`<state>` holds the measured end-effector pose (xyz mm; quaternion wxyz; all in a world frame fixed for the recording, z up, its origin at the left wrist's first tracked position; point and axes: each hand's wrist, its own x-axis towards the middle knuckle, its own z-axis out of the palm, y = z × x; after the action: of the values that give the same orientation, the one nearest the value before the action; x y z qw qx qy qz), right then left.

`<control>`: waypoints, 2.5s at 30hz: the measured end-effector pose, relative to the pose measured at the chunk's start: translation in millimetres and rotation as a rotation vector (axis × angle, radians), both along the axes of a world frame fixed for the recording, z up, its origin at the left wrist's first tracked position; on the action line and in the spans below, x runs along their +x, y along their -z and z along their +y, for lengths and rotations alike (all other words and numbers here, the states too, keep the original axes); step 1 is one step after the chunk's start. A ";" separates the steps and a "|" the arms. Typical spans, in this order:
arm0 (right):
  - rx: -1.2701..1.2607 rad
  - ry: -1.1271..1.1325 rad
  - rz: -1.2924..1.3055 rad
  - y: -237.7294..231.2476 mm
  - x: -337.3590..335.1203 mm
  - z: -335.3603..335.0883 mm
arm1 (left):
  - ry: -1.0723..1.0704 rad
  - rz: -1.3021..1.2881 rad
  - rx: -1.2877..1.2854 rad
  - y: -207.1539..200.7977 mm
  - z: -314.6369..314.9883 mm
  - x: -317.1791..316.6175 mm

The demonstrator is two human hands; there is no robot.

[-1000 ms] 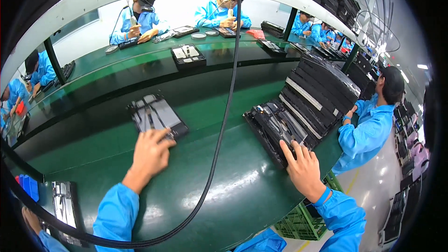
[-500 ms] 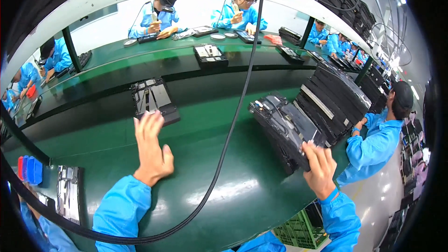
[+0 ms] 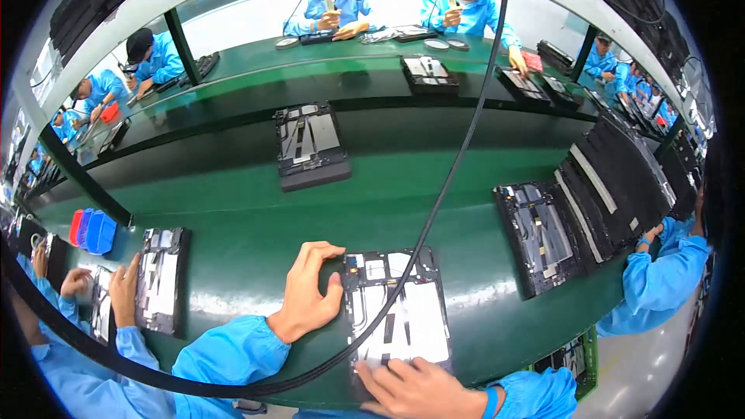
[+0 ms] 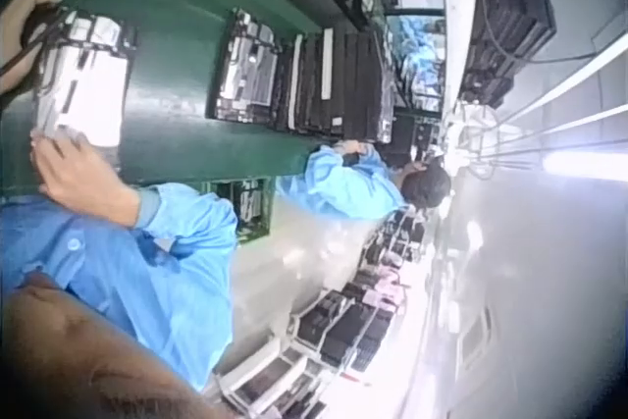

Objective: The person assembles tablet computers by taking units from a stack, connecting ribbon cables and internal components onto the circuit boards by hand, and placing the assembled tablets on the workbench.

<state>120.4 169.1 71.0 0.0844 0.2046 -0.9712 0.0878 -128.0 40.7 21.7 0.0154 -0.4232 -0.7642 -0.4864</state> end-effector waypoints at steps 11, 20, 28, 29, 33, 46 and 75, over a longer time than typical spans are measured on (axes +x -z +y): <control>-0.640 0.215 -0.020 12.1 -123.0 124.7 | 0.298 -0.097 -0.182 -4.2 -5.7 -12.5; -0.546 0.183 -0.018 23.0 -124.4 90.2 | 0.490 -0.097 -0.301 -16.0 -3.9 -23.3; -0.609 0.186 -0.145 24.0 -128.9 98.8 | 0.549 -0.134 -0.354 -21.4 -1.5 -24.0; -0.618 0.187 -0.151 24.5 -129.4 99.2 | 0.563 -0.130 -0.352 -21.3 -2.0 -25.0; -0.596 0.198 -0.128 28.1 -130.2 99.6 | 0.597 -0.175 -0.384 -24.4 -1.1 -30.1; -0.680 0.238 -0.049 29.4 -131.8 96.0 | 0.607 -0.241 -0.390 -27.7 0.6 -27.6; -0.749 0.135 -0.042 36.8 -125.0 110.9 | 0.174 0.278 -0.162 -3.6 -25.0 30.4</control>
<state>-4.6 280.0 34.1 0.1389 0.0932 -0.8848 0.4349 -97.6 15.7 25.2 0.0446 -0.5510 -0.7518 -0.3595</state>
